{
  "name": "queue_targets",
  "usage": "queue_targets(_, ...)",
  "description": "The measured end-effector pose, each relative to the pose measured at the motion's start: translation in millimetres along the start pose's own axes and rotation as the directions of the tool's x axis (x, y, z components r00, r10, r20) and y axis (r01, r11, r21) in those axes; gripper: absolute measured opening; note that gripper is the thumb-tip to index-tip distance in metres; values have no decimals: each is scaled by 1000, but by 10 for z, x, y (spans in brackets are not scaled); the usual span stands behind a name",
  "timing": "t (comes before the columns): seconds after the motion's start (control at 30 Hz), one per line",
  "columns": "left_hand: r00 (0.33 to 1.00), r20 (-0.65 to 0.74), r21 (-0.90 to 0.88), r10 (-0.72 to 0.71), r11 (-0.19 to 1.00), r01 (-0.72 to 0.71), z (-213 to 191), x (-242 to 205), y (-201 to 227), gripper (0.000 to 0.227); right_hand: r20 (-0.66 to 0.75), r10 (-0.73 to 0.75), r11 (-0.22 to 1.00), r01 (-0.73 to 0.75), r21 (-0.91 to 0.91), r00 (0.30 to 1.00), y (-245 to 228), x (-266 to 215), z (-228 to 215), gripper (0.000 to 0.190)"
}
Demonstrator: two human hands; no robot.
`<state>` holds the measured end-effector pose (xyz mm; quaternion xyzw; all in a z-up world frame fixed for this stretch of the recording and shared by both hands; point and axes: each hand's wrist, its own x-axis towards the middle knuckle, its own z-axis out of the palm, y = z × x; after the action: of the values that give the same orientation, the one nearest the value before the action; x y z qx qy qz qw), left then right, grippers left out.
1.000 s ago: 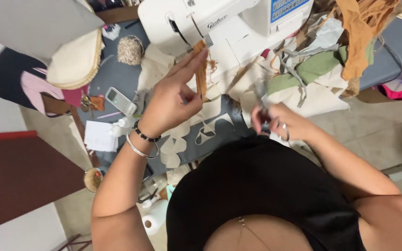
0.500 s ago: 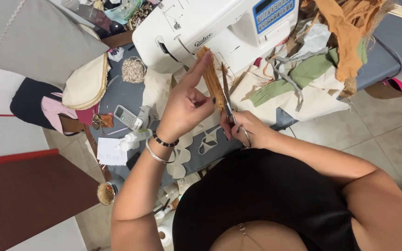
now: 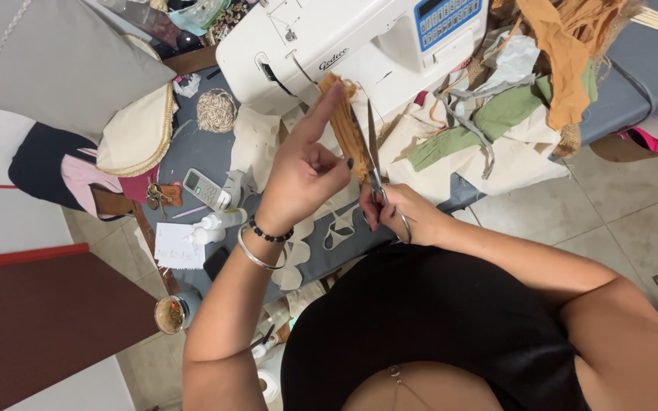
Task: Cutting a strip of fabric and rolling it into a small decorative bundle using fingers and a stick.
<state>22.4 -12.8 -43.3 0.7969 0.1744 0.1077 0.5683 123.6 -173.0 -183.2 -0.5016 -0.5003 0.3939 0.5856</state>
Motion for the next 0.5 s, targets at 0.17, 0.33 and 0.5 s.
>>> queue_targets(0.17, 999, 46, 6, 3, 1000, -4, 62, -23, 152, 86, -14, -43, 998, 42, -37, 999, -20, 27, -42, 71)
queue_targets(0.33, 997, 69, 87, -28, 996, 22, 167, -100, 196, 84, -56, -82, 996, 80, -42, 995, -35, 53, -167, 66)
queue_targets(0.5, 997, 77, 149, -19, 989, 8, 212, -116, 160, 81, -110, -79, 992, 68, -102, 991, -155, 58, -193, 65)
